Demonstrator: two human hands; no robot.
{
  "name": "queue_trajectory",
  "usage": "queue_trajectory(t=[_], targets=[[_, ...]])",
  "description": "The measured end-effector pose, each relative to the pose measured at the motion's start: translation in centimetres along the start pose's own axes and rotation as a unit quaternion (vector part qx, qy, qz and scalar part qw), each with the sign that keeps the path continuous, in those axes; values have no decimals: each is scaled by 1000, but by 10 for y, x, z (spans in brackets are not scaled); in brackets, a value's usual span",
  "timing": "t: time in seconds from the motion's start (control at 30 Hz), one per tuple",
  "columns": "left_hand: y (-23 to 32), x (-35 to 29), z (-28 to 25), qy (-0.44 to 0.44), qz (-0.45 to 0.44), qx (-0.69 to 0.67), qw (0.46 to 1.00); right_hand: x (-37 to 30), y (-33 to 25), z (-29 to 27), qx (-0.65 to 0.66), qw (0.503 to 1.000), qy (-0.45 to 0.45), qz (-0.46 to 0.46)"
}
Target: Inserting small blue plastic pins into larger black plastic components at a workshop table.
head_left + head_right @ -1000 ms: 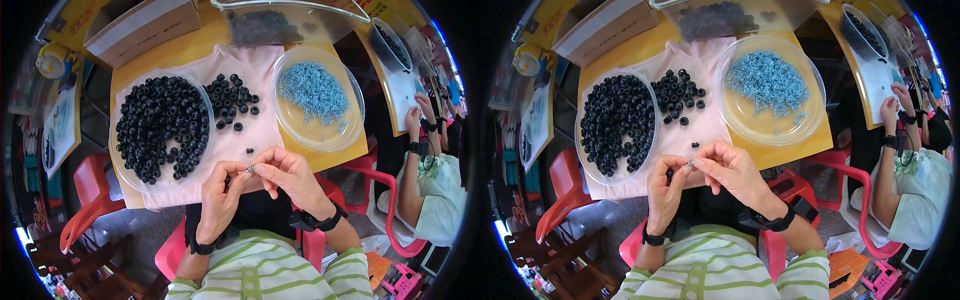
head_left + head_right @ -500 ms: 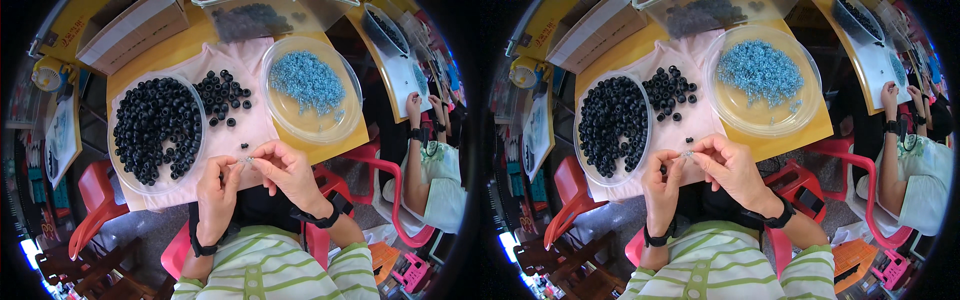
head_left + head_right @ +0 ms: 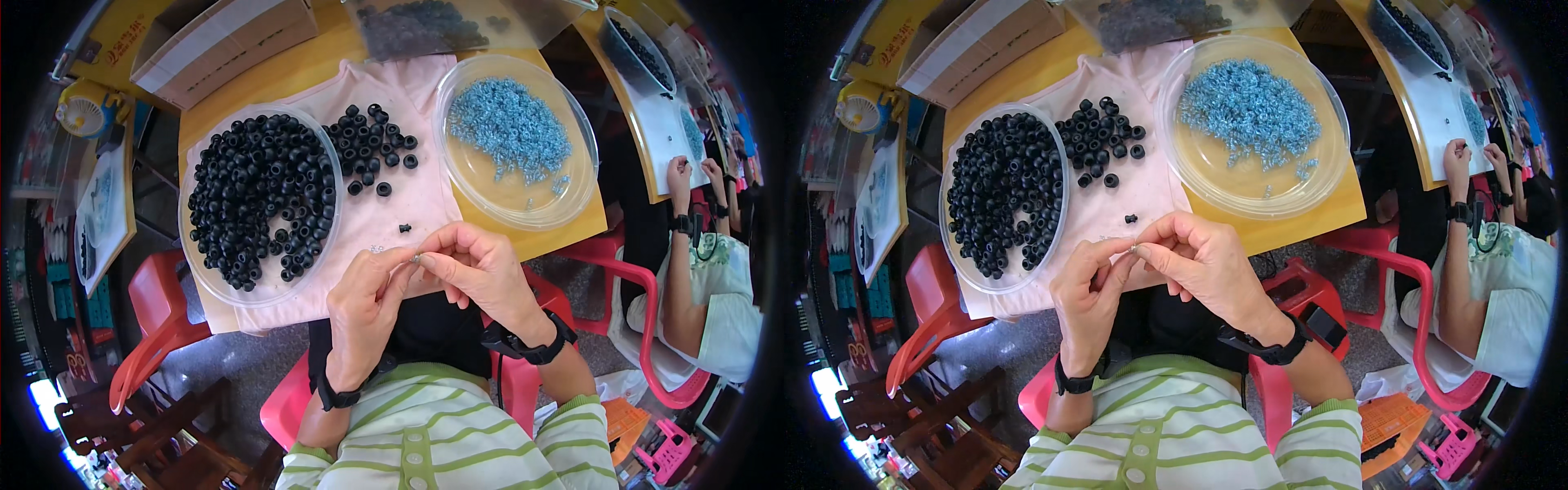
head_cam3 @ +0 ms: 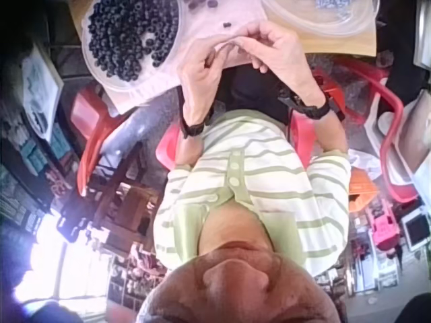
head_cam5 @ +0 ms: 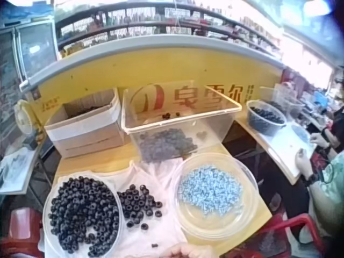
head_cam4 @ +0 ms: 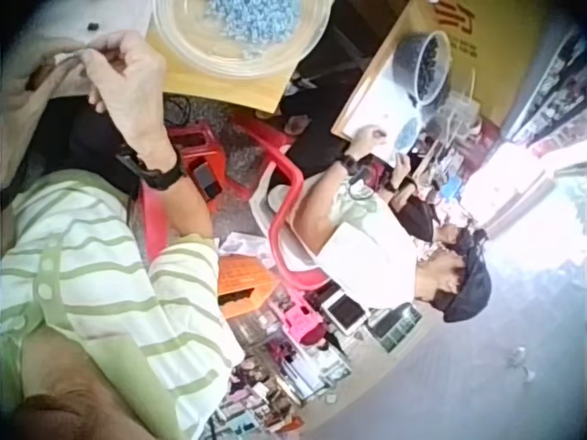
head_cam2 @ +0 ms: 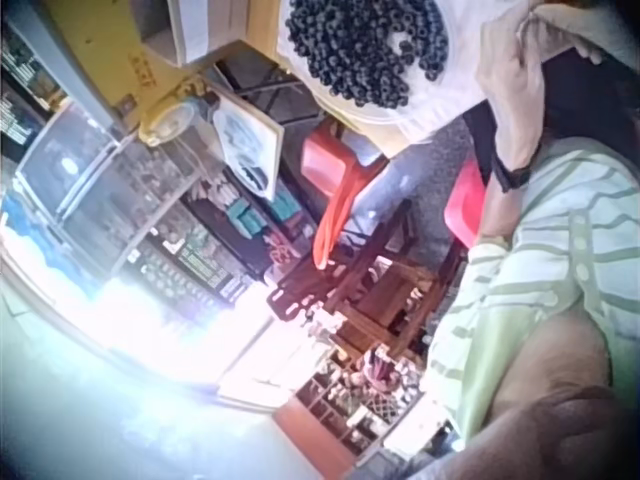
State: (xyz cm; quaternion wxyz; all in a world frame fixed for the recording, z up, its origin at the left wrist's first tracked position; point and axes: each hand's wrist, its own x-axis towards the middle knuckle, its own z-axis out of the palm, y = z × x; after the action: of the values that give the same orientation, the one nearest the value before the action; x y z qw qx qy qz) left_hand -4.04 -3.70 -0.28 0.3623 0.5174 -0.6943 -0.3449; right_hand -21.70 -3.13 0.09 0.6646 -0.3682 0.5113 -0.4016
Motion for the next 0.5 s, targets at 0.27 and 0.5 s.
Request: queue_trajectory(t=[0.27, 0.5], targets=[[-2, -1, 1, -7, -17, -35, 999, 0, 4, -4, 18, 999, -30, -14], [-4, 0, 2, -13, -33, -45, 998, -1, 5, -2, 17, 999, -19, -22]])
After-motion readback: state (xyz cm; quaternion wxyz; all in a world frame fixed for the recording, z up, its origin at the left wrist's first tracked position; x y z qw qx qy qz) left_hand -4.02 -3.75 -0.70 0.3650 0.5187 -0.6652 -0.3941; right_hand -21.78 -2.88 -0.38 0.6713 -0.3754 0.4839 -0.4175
